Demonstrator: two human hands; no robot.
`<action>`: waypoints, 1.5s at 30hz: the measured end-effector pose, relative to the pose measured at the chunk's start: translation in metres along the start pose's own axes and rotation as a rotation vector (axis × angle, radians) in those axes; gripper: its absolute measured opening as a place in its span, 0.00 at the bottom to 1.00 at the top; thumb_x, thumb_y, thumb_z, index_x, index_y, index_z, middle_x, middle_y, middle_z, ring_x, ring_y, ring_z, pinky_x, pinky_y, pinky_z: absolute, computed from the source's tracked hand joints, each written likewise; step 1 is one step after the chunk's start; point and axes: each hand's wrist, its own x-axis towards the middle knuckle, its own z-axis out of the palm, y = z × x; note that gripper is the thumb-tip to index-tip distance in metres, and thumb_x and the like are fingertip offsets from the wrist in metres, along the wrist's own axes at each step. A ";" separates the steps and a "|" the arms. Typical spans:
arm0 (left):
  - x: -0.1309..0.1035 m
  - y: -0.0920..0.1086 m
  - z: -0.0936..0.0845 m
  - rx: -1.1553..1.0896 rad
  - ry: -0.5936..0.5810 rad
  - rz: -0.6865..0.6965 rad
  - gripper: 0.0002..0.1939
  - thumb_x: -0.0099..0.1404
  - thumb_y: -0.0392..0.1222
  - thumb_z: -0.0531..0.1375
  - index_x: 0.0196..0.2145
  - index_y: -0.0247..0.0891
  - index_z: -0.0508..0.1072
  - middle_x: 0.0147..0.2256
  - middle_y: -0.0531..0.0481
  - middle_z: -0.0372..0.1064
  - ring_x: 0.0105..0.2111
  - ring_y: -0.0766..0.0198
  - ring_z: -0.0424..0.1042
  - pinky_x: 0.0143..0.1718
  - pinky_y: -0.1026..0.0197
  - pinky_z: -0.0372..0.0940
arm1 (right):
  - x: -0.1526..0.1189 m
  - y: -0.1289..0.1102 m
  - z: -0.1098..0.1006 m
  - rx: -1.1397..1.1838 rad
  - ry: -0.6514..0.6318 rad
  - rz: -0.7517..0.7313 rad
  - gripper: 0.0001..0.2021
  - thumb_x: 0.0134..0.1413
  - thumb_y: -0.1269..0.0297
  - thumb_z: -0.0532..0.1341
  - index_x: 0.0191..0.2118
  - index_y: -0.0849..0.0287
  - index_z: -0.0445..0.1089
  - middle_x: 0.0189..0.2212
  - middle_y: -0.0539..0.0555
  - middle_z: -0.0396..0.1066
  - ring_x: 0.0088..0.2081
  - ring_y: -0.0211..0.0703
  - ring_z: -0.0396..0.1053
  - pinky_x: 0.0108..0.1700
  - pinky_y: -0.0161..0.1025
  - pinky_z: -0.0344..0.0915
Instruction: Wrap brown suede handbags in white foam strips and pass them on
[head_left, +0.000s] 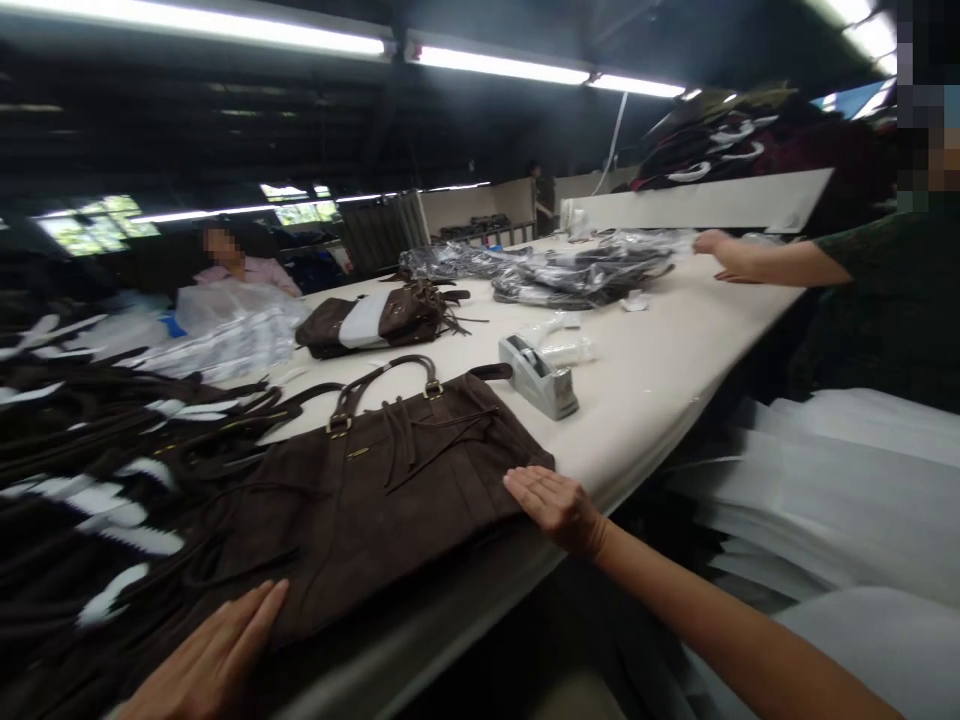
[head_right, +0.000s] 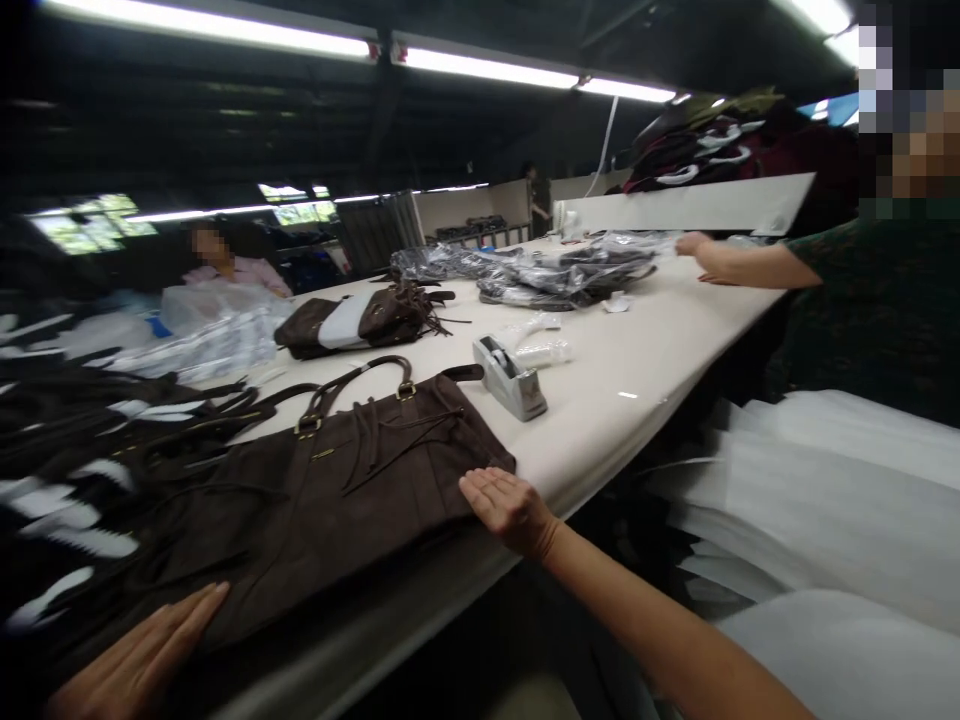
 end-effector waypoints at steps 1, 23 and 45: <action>-0.002 0.000 -0.012 0.058 -0.012 -0.036 0.34 0.64 0.29 0.45 0.67 0.43 0.49 0.56 0.46 0.68 0.53 0.56 0.70 0.62 0.51 0.57 | -0.001 -0.001 -0.002 0.036 -0.004 0.012 0.23 0.58 0.81 0.48 0.57 0.67 0.65 0.47 0.61 0.75 0.52 0.45 0.71 0.54 0.45 0.70; -0.010 0.005 -0.037 0.123 -0.015 -0.053 0.30 0.67 0.29 0.50 0.65 0.39 0.54 0.57 0.43 0.67 0.59 0.56 0.63 0.62 0.52 0.58 | -0.004 0.032 -0.007 0.243 -0.177 0.058 0.46 0.37 0.86 0.46 0.67 0.55 0.51 0.58 0.52 0.67 0.60 0.46 0.63 0.61 0.46 0.64; 0.100 0.031 -0.008 -0.348 -0.240 0.050 0.28 0.62 0.29 0.48 0.59 0.42 0.66 0.50 0.48 0.73 0.45 0.62 0.75 0.45 0.63 0.71 | 0.058 -0.015 -0.029 0.239 -0.514 0.131 0.44 0.47 0.59 0.69 0.67 0.62 0.50 0.60 0.66 0.61 0.60 0.55 0.61 0.67 0.58 0.43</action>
